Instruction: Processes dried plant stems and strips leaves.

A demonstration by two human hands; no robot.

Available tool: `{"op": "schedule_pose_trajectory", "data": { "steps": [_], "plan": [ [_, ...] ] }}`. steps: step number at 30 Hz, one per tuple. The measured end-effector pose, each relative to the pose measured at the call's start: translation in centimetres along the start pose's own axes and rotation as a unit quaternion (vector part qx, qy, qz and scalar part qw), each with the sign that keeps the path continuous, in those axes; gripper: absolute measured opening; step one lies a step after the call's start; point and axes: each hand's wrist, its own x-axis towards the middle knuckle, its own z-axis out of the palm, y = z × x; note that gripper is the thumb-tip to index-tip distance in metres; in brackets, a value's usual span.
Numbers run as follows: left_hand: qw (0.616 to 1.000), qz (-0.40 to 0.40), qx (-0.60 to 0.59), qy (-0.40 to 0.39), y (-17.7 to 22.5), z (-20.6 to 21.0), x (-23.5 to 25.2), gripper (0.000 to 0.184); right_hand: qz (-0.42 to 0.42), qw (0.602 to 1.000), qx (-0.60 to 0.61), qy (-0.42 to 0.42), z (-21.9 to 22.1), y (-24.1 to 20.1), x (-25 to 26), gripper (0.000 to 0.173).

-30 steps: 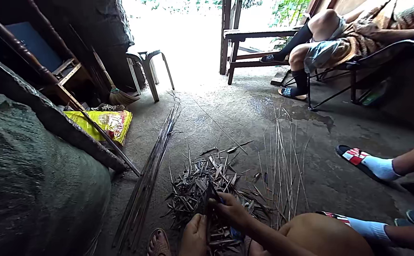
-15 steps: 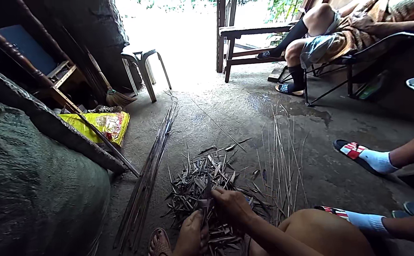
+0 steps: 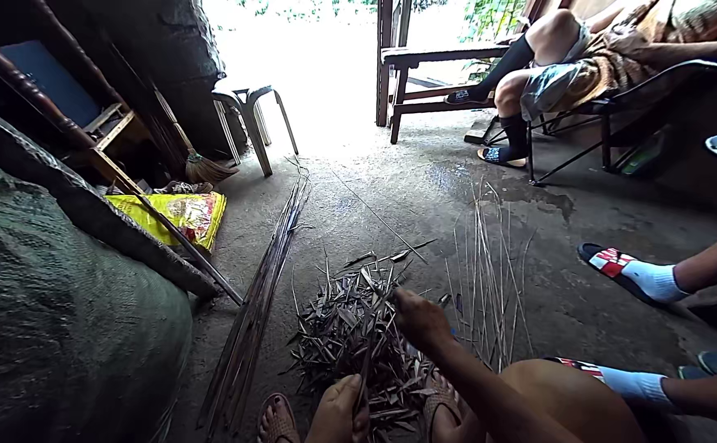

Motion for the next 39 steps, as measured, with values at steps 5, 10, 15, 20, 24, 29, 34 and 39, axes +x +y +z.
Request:
{"op": "schedule_pose_trajectory", "data": {
  "steps": [5,10,15,20,24,29,34,39],
  "plan": [
    [0.999,0.012,-0.023,0.046,0.1,-0.7,1.1,0.039,-0.093,0.988,0.096,-0.075,0.2,-0.1,-1.5,0.026],
    [0.993,0.044,-0.010,0.110,0.8,0.1,1.8,0.035,-0.206,0.952,0.117,-0.192,2.5,-2.7,-5.6,0.022],
    [0.992,0.050,-0.004,0.114,0.6,1.2,1.8,0.034,-0.210,0.966,0.062,-0.139,2.7,-2.8,-5.6,0.023],
    [0.997,0.037,-0.004,0.066,0.6,1.4,1.4,0.035,-0.196,0.978,0.027,-0.066,3.2,-1.7,-4.3,0.022],
    [0.999,0.020,-0.018,0.029,0.7,1.4,0.9,0.038,-0.199,0.979,0.009,0.047,3.8,-0.8,-3.5,0.016],
    [1.000,0.021,-0.006,0.011,0.2,1.5,0.2,0.040,-0.069,0.997,0.018,-0.002,1.7,-0.6,-1.8,0.026],
    [1.000,0.020,-0.001,0.003,-0.3,1.0,0.2,0.040,-0.024,0.978,0.207,-0.008,0.0,1.4,0.1,0.028],
    [0.999,-0.004,-0.050,-0.016,0.6,0.4,0.6,0.042,-0.159,0.921,0.342,-0.095,2.1,-0.3,-2.5,0.029]
  ]
}}
